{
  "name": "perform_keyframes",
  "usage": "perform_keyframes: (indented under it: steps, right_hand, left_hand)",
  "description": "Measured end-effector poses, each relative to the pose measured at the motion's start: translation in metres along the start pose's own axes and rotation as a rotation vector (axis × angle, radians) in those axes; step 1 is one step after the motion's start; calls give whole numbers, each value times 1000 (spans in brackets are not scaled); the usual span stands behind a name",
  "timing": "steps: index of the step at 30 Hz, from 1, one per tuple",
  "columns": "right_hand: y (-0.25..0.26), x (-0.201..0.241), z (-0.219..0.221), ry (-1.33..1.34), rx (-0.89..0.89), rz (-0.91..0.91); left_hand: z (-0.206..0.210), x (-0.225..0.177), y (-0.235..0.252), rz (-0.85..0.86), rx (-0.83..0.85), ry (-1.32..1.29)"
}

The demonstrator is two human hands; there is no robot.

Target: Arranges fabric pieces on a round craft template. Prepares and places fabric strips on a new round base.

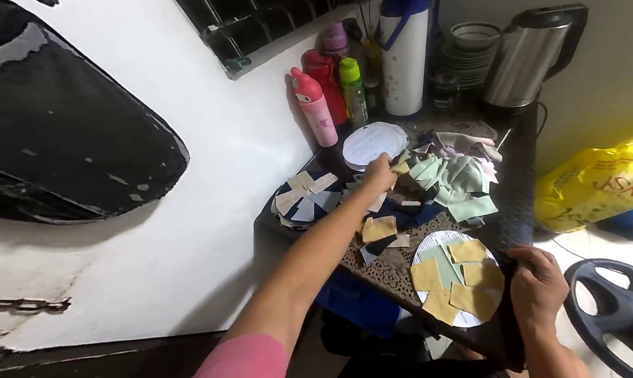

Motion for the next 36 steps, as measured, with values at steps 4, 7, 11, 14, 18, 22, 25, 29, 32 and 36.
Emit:
perform_keyframes:
  steps: [4, 7, 11, 14, 18, 22, 25, 29, 32, 36]
  right_hand:
    - [0, 2, 1, 3, 5, -2]
    - [0, 2, 1, 12, 13, 4]
    - [0, 0, 2, 18, 28, 7]
    - [0, 1, 1, 32, 23, 6]
    - [0, 0, 1, 29, 23, 7]
    - [0, 0, 0, 32, 14, 4]
    - [0, -1, 0, 26, 12, -1]
    - [0, 0, 0, 23, 10, 3]
    - [0, -1, 0, 39, 8, 13]
    - [0, 0, 0, 37, 2, 3]
  left_hand:
    - [-30, 13, 0, -26, 185, -75]
    - [-45, 18, -18, -22, 304, -120]
    - [-38, 18, -45, 88, 528, -216]
    - [-21, 20, -60, 134, 653, -169]
    - [-24, 9, -33, 204, 337, 339]
    - [-4, -62, -39, 581, 93, 334]
    - [27, -89, -34, 819, -44, 426]
    - [28, -96, 6, 754, -85, 312]
    - [20, -96, 26, 622, 2, 331]
    - [23, -88, 39, 539, 90, 428]
Point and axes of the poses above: each hand's wrist, its own y-axis towards the middle knuckle, its own z-axis out of the palm, x = y × z, the point moved 10 cm from there along y, towards the middle knuckle, and after that the axes turned 13 degrees about y, right-handed, at the moved point
